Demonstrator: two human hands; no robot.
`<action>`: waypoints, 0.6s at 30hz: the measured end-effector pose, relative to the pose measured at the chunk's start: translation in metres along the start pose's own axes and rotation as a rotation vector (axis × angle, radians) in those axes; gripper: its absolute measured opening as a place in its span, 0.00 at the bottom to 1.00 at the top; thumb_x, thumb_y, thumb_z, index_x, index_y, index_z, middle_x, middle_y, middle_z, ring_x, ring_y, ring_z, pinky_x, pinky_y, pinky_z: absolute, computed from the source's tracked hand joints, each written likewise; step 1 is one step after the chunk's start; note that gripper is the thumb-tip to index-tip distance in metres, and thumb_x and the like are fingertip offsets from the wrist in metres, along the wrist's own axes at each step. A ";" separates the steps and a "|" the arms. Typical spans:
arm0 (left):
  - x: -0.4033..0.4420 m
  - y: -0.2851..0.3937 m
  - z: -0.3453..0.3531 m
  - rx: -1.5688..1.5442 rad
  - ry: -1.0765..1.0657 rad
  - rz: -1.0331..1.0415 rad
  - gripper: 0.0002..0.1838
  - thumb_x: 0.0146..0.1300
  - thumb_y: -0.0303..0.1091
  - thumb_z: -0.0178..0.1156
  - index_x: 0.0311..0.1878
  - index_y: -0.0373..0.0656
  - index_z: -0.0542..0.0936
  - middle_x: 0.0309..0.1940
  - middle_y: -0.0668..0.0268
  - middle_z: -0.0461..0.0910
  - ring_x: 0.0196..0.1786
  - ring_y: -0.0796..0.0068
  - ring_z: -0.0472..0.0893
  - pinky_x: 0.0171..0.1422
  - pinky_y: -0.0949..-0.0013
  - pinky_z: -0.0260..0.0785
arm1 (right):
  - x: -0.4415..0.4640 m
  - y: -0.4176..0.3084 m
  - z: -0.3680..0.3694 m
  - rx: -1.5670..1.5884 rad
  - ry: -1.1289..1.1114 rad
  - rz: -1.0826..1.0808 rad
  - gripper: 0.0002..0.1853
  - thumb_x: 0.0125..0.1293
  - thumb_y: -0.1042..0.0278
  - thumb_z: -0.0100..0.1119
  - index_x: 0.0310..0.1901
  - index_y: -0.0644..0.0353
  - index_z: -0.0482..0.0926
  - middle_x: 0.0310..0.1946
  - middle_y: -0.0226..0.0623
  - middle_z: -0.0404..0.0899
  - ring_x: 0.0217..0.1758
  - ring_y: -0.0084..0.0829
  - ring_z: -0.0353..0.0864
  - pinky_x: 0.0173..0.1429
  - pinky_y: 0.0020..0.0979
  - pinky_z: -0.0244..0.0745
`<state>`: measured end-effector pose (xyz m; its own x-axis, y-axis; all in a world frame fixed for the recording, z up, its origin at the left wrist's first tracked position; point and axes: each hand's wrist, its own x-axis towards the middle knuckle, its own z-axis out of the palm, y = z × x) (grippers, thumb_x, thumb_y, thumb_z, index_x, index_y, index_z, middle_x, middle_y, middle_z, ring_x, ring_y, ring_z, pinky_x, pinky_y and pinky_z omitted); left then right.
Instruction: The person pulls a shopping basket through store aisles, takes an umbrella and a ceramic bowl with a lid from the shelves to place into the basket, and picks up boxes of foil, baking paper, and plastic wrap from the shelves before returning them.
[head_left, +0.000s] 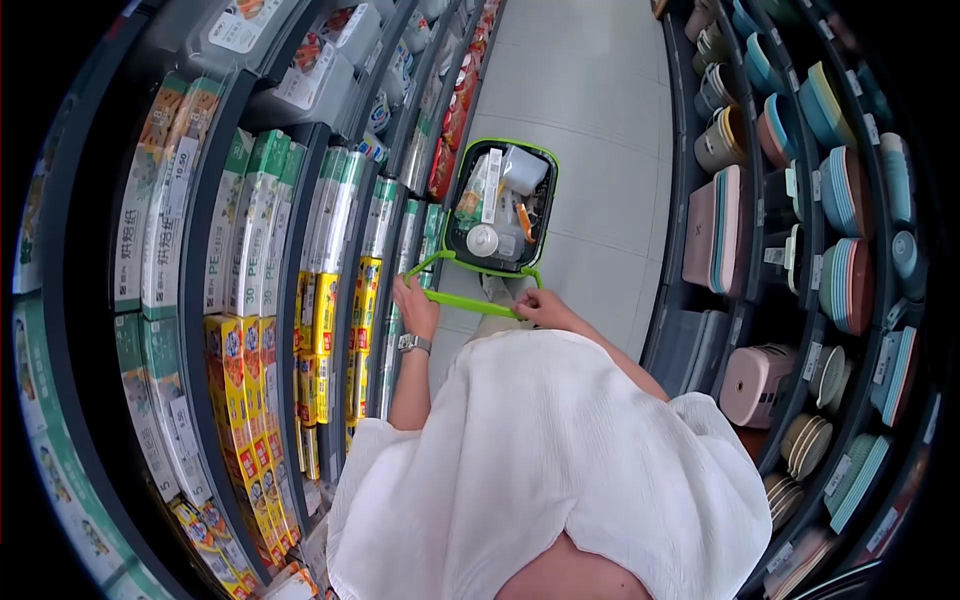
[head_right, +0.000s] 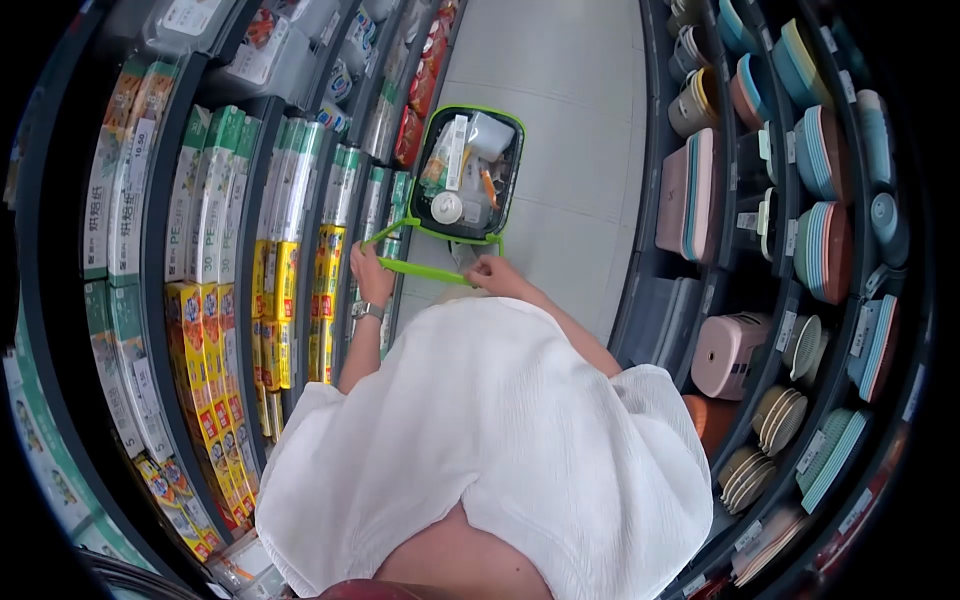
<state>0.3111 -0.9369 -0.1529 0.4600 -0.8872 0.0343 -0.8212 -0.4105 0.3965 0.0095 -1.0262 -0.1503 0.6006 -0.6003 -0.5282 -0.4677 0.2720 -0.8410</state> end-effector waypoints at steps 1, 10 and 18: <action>0.016 -0.001 0.004 -0.069 -0.007 -0.041 0.24 0.59 0.24 0.68 0.58 0.33 0.75 0.64 0.40 0.68 0.70 0.37 0.67 0.76 0.43 0.60 | 0.007 -0.006 -0.007 -0.029 0.034 0.012 0.19 0.68 0.55 0.69 0.42 0.68 0.84 0.33 0.40 0.87 0.36 0.29 0.83 0.43 0.34 0.79; 0.135 -0.029 0.036 -0.292 -0.060 0.047 0.16 0.64 0.26 0.64 0.54 0.36 0.76 0.53 0.47 0.77 0.58 0.42 0.77 0.63 0.49 0.71 | 0.050 -0.076 -0.040 -0.323 0.215 0.027 0.22 0.61 0.51 0.73 0.41 0.66 0.83 0.32 0.47 0.85 0.35 0.42 0.84 0.43 0.40 0.77; 0.175 -0.057 0.085 -0.331 -0.087 0.008 0.15 0.64 0.28 0.65 0.54 0.37 0.78 0.47 0.48 0.83 0.55 0.43 0.81 0.59 0.51 0.74 | 0.077 -0.088 -0.054 -0.532 0.252 -0.015 0.19 0.61 0.55 0.71 0.42 0.65 0.83 0.36 0.51 0.86 0.40 0.51 0.84 0.47 0.45 0.78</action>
<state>0.4093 -1.0866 -0.2473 0.4118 -0.9107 -0.0338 -0.6640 -0.3252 0.6733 0.0626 -1.1369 -0.1105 0.4678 -0.7788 -0.4179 -0.7603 -0.1135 -0.6395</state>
